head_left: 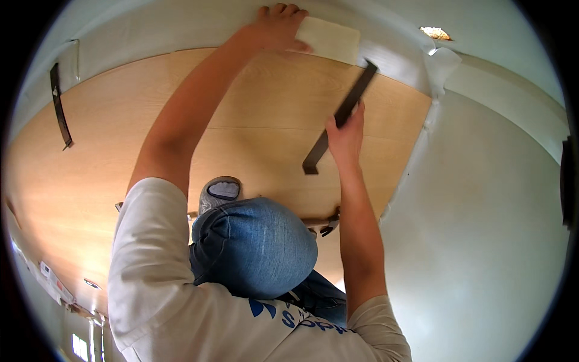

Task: The person fits wooden planks into place on a floor, marks them with a pencil and ruler, and secures them using a hammer and a spacers.

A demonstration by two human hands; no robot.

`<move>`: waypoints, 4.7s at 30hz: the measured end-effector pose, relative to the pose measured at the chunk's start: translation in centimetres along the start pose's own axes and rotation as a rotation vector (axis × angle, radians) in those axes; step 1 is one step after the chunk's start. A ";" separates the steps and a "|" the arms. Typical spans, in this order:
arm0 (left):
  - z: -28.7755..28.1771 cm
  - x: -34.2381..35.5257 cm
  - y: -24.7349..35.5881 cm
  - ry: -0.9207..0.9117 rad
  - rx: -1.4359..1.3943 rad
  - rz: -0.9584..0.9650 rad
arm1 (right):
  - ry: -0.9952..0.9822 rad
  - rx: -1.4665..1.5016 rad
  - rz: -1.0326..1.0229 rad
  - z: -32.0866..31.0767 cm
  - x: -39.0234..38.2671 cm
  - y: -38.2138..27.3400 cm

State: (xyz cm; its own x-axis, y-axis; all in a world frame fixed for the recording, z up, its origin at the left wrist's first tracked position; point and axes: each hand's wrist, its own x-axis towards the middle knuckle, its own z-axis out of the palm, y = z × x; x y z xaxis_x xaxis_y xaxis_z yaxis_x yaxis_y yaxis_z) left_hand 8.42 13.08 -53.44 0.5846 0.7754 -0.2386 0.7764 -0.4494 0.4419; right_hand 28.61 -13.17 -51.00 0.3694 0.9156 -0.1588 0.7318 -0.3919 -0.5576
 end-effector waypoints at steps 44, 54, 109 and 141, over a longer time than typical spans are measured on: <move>5.1 2.7 2.1 0.285 -0.137 -0.145 | -0.223 0.338 0.238 -5.7 -10.0 11.7; 4.7 2.3 2.8 0.216 -0.078 -0.188 | -0.665 -0.634 -0.228 -2.8 3.6 4.3; 5.4 1.5 3.0 0.250 -0.088 -0.161 | -0.622 -0.562 -0.115 -4.2 4.6 2.3; 9.8 -5.7 0.5 0.589 -0.074 0.210 | -0.379 0.434 0.655 -3.7 -9.4 13.7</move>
State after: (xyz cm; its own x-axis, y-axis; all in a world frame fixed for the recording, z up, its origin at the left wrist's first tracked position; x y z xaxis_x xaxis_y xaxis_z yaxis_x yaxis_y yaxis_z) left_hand 7.79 4.06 -60.37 0.4784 0.7979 0.3666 0.6287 -0.6027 0.4914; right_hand 37.22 -27.50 -54.13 0.3676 0.5163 -0.7735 0.1276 -0.8519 -0.5079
